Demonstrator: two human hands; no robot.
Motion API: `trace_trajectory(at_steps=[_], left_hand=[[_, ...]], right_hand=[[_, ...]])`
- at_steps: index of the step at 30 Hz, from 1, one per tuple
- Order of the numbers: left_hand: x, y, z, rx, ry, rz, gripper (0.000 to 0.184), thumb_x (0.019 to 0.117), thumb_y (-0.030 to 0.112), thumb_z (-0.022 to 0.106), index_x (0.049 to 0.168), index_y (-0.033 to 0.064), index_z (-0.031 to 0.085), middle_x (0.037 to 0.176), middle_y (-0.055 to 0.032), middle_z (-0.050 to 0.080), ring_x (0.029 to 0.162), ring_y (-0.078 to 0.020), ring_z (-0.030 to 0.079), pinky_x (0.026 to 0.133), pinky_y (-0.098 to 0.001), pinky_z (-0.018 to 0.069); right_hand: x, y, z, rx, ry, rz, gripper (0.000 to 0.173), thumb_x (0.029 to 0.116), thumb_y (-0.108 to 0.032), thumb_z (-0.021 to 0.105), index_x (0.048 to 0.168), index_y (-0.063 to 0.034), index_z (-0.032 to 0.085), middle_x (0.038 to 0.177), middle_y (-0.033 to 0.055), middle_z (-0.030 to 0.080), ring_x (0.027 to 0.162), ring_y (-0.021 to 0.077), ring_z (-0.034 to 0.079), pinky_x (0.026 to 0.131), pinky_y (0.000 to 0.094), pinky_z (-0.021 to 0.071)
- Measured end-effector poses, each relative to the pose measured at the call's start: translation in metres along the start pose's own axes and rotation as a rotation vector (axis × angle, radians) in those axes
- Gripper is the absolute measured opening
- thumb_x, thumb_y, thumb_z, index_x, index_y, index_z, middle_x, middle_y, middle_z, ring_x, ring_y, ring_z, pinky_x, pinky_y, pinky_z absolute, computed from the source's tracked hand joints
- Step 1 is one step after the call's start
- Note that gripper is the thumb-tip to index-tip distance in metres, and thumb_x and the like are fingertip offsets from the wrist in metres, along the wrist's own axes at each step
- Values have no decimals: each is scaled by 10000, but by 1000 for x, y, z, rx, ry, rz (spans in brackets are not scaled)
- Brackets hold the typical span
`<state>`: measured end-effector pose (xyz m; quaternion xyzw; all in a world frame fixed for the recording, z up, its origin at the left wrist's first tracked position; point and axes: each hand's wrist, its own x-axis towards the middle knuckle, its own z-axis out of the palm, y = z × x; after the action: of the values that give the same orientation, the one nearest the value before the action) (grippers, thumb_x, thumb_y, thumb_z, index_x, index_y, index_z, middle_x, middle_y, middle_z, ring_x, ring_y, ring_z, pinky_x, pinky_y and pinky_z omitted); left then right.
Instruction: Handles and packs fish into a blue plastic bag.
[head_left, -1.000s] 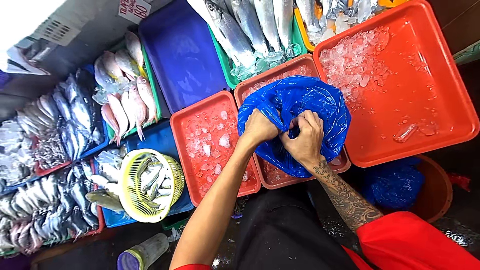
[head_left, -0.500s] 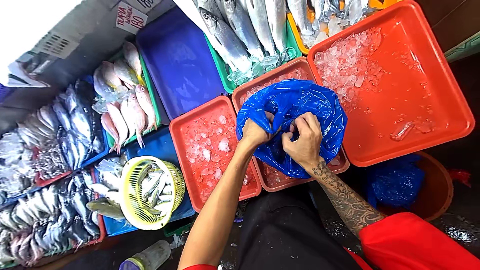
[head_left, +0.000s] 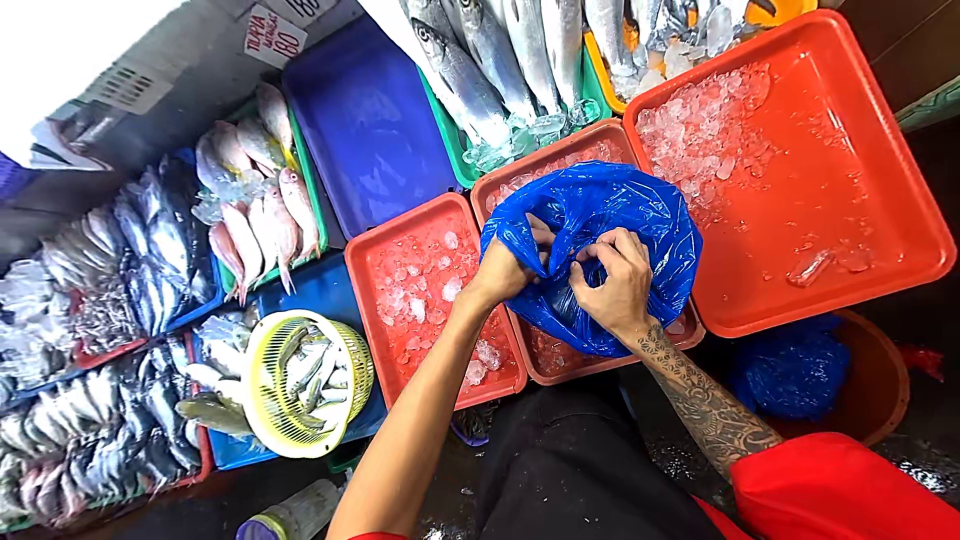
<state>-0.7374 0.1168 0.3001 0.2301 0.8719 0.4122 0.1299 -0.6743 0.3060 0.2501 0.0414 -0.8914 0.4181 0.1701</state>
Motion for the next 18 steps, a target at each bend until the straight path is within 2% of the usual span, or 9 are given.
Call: trace_trajectory(at_steps=[2, 5, 11, 15, 18], left_hand=[[4, -4, -2, 94, -10, 93, 110, 864, 64, 748, 967, 68, 786, 1121, -90, 691, 1082, -161, 649, 997, -340, 516], [10, -5, -8, 173, -68, 169, 114, 892, 90, 731, 983, 96, 800, 1151, -79, 713, 1116, -171, 658, 1028, -363, 507], [17, -6, -9, 250, -143, 226, 167, 840, 163, 805, 985, 85, 781, 1113, -79, 721, 1078, -196, 674, 986, -393, 528], [26, -9, -12, 221, -214, 294, 134, 876, 110, 762, 998, 56, 770, 1077, -88, 725, 1077, -193, 673, 999, -371, 523], [36, -16, -16, 234, -276, 340, 101, 906, 108, 731, 983, 46, 751, 1070, -101, 717, 1072, -205, 672, 997, -379, 522]], right_hand=[[0, 0, 0, -11, -5, 0, 195, 855, -274, 725, 908, -88, 751, 1030, 105, 660, 995, 292, 610, 854, 467, 474], [1, -1, 1, -34, -10, 6, 202, 858, -280, 723, 895, -83, 747, 1032, 109, 660, 1008, 301, 611, 863, 480, 472], [2, -6, 10, -134, 16, 14, 187, 839, -265, 704, 836, -79, 707, 1000, 111, 651, 979, 313, 609, 853, 493, 462], [5, -6, 16, -182, 43, -3, 184, 833, -260, 682, 791, -81, 679, 967, 116, 654, 963, 313, 620, 852, 492, 462], [5, -5, 20, -214, 69, -22, 186, 814, -263, 664, 778, -81, 653, 933, 112, 641, 936, 312, 614, 811, 489, 455]])
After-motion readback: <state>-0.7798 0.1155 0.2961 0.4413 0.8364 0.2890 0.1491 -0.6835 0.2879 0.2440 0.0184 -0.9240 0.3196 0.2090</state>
